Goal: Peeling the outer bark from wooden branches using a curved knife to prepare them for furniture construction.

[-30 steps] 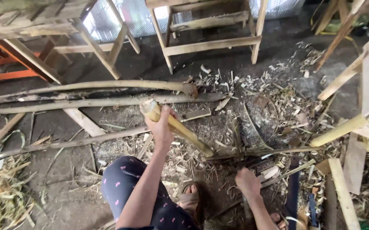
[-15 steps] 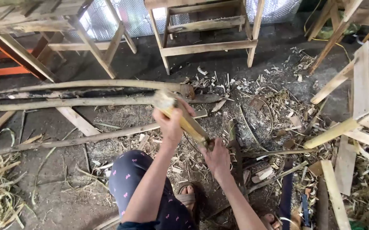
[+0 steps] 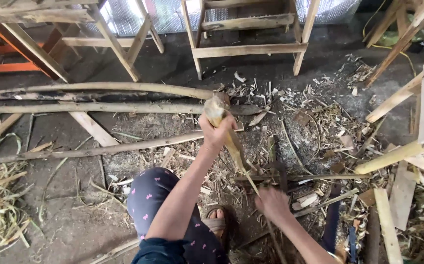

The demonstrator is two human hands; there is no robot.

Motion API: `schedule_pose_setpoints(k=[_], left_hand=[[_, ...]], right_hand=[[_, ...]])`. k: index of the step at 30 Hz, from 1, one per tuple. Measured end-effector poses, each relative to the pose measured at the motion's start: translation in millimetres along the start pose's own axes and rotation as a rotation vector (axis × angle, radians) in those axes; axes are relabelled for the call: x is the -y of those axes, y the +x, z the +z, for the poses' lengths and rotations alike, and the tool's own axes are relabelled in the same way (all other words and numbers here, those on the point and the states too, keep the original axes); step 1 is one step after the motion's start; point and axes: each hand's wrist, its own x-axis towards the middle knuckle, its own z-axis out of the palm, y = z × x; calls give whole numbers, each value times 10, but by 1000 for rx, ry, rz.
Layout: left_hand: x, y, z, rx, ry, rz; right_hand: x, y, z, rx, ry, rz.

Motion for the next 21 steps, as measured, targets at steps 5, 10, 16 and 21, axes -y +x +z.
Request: schedule_pose_setpoints(k=[5,10,16,21], left_hand=[[190,-56,-73,-27,-22,-228],[281,-71,-22,22,-97,-196],[68,-83,123,252,-263,-381],[-243,33,151,524,-191,-587]], right_hand=[[52,-827,-635,635,525,587],[-247,-1237,-1713,672,211,463],[-1092,-967,-1974,-281,1157,682],[-945,-361,-288,143,1101,845]])
